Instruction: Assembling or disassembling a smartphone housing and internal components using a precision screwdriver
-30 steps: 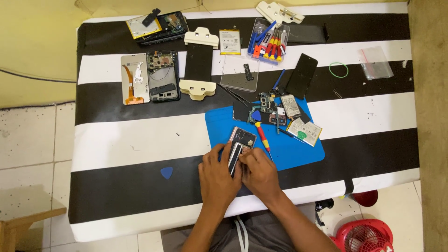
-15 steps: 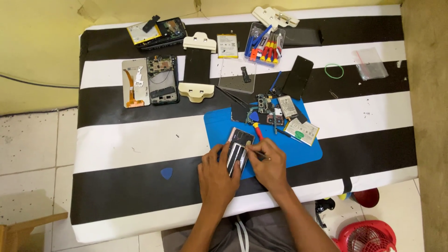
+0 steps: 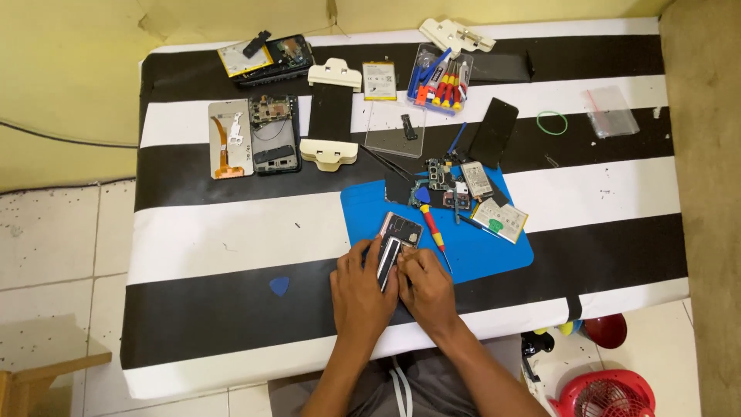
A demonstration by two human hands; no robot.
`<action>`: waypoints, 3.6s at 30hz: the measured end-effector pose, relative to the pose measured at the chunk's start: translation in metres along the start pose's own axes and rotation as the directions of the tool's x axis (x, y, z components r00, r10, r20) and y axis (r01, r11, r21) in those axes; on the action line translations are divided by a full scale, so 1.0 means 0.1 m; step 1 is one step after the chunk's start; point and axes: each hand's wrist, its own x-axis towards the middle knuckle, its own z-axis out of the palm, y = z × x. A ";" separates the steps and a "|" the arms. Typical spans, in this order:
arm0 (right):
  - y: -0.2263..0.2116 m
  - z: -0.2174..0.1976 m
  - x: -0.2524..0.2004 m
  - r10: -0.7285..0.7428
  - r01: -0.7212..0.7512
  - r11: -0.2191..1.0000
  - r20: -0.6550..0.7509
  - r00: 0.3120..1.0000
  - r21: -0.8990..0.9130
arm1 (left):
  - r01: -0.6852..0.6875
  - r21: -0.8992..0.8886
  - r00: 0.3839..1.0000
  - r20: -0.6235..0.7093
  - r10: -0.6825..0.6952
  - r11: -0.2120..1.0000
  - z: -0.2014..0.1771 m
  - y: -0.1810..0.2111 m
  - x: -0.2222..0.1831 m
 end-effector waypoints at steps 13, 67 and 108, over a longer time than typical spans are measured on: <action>0.04 -0.02 -0.02 0.030 -0.033 0.995 0.032 0.999 0.098 | 0.042 0.003 0.998 0.040 -0.042 0.999 -0.05 0.02 -0.01; 0.73 -0.08 -0.10 0.642 -0.572 0.482 0.177 0.746 0.664 | 0.044 0.025 0.999 0.030 -0.045 0.999 -0.03 0.03 0.01; 0.25 -0.21 0.16 -0.015 0.007 0.996 0.098 0.995 0.086 | 0.146 -0.035 0.984 0.106 -0.141 0.989 -0.12 0.08 0.06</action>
